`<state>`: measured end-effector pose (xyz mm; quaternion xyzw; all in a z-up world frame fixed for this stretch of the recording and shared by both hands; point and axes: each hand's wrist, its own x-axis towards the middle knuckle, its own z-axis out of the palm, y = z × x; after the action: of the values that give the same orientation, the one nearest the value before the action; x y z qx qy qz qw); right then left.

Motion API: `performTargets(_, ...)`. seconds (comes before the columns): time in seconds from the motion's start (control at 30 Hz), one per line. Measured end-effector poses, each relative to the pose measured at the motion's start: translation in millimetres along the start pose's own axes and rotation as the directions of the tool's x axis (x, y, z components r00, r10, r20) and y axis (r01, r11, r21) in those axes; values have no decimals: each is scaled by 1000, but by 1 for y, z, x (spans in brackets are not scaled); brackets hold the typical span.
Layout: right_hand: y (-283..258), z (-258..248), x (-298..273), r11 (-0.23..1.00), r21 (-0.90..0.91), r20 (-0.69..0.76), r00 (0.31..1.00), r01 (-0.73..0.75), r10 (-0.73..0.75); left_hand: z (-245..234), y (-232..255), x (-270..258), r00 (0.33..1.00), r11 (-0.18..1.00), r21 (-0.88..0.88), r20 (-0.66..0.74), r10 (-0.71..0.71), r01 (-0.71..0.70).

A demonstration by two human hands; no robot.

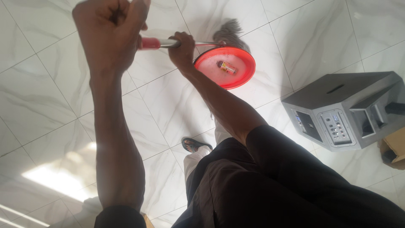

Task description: The person mops a tiled floor using a mop and a bucket, then wrings out the mop head by hand over the bucket before continuing to mop the floor.

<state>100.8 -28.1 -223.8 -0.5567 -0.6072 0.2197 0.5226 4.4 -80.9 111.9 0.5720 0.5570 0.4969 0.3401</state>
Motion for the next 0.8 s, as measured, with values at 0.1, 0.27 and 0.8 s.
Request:
performTargets(0.1, -13, 7, -29, 994, 103, 109, 993, 29, -40, -4, 8, -41, 996, 982, 188, -90, 18, 0)
performTargets(0.27, -49, 25, -107, 966, 250, 394, 918, -64, -41, -23, 25, -131, 974, 954, 293, -226, 12, 56)
performTargets(0.8, -132, -91, -310, 982, 163, 894, 406, 98, -189, -108, 54, -362, 706, 982, -30, -691, -153, 184)
